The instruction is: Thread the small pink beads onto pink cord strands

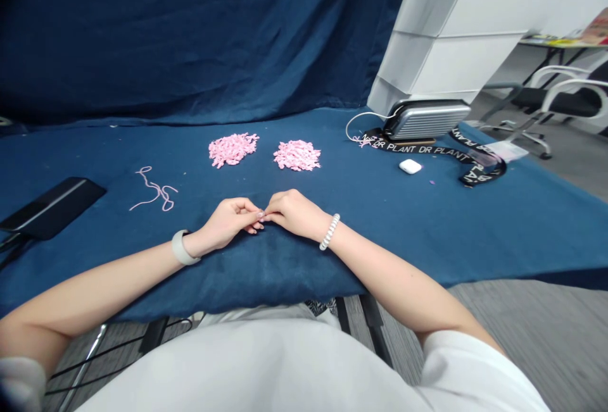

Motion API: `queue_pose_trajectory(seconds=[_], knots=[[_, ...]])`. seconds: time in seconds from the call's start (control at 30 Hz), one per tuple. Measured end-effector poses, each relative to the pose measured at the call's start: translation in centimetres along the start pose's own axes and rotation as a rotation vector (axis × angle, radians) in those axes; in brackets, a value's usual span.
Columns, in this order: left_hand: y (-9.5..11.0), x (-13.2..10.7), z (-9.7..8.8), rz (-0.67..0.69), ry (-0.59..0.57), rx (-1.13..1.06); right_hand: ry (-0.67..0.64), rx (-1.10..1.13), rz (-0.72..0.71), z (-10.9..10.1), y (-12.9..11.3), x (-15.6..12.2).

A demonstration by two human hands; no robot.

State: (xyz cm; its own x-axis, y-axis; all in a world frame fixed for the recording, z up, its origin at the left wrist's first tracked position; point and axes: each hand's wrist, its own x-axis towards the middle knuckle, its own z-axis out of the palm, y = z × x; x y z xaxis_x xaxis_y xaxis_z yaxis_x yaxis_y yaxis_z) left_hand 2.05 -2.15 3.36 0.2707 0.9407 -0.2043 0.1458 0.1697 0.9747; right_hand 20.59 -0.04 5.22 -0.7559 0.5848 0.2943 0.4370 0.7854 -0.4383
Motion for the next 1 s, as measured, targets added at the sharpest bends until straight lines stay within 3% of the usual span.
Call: queue_pose_trajectory(seconds=[0.3, 0.57, 1.0], knots=[[0.2, -0.1, 0.1, -0.003, 0.003, 0.011, -0.006, 0.001, 0.01, 0.1, 0.1, -0.1], [0.9, -0.4, 0.4, -0.078, 0.025, 0.022, -0.013, -0.127, 0.025, 0.4, -0.2, -0.2], [3.3, -1.5, -0.1, -0.231, 0.005, -0.273, -0.015, -0.367, -0.04, 1.3, -0.8, -0.1]])
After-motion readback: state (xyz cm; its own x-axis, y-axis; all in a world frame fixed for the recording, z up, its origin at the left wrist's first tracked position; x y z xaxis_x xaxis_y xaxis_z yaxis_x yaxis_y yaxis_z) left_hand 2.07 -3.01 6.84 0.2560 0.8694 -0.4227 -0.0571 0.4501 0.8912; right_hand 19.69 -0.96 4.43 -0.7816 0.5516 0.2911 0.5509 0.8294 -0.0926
